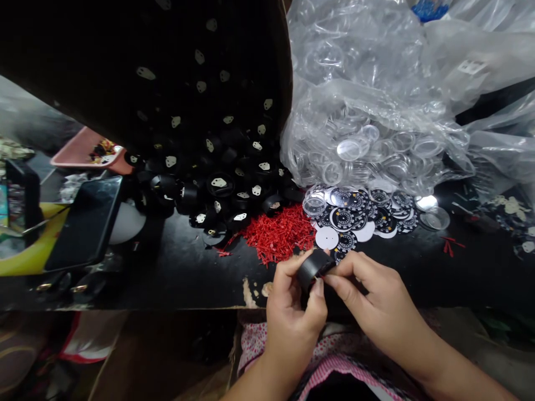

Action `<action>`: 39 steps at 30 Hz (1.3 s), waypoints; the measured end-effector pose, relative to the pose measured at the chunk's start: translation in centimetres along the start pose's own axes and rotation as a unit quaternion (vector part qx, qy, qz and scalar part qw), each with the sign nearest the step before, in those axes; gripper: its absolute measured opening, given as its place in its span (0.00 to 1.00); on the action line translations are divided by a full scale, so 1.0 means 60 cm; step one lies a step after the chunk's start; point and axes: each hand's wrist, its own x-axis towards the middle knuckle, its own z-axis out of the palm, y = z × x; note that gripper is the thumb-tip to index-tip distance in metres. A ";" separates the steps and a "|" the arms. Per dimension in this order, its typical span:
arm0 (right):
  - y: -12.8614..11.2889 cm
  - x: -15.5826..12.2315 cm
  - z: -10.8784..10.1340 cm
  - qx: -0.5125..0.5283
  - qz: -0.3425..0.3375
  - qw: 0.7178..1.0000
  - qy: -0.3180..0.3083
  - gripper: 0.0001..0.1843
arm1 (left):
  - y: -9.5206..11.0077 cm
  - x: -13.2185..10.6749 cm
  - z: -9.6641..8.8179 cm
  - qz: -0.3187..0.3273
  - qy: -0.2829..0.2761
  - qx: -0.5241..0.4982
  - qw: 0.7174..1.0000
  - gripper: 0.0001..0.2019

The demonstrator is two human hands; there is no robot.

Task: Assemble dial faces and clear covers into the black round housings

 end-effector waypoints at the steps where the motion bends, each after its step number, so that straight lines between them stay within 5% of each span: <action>1: -0.001 -0.001 0.001 0.004 0.002 1.000 -0.002 0.09 | -0.001 -0.002 0.000 0.004 0.002 0.010 1.000 0.13; 8: -0.006 -0.002 0.006 0.016 0.025 1.000 -0.001 0.10 | 0.000 0.001 -0.010 0.020 0.001 0.049 0.999 0.14; 14: 0.009 0.013 -0.005 -0.063 -0.035 0.997 -0.018 0.13 | 0.008 0.024 -0.010 -0.197 -0.072 -0.088 0.974 0.10; 18: 0.021 0.025 -0.007 -0.157 -0.144 0.977 -0.018 0.07 | 0.006 0.031 -0.012 -0.235 -0.107 -0.157 0.953 0.17; 24: 0.023 0.042 0.008 -0.289 -0.187 0.939 -0.021 0.11 | 0.001 0.028 -0.006 -0.246 -0.027 -0.083 0.965 0.19; 28: 0.012 0.039 0.024 -0.264 -0.126 0.955 0.038 0.10 | -0.015 0.023 0.004 -0.321 0.018 -0.151 0.935 0.22; 31: 0.004 0.031 0.020 -0.188 -0.049 0.980 0.053 0.08 | -0.022 0.021 0.001 -0.263 -0.010 -0.118 0.958 0.23; 35: 0.035 0.051 -0.038 -0.084 -0.056 0.995 -0.007 0.06 | -0.021 0.033 -0.007 -0.240 -0.043 -0.131 0.961 0.22; 37: 0.072 0.078 -0.079 -0.160 -0.021 0.980 0.113 0.09 | -0.022 0.041 -0.006 -0.260 -0.059 -0.192 0.944 0.22; 39: 0.111 0.109 -0.113 -0.307 0.049 0.934 0.177 0.21 | -0.023 0.048 -0.002 -0.271 -0.048 -0.233 0.933 0.19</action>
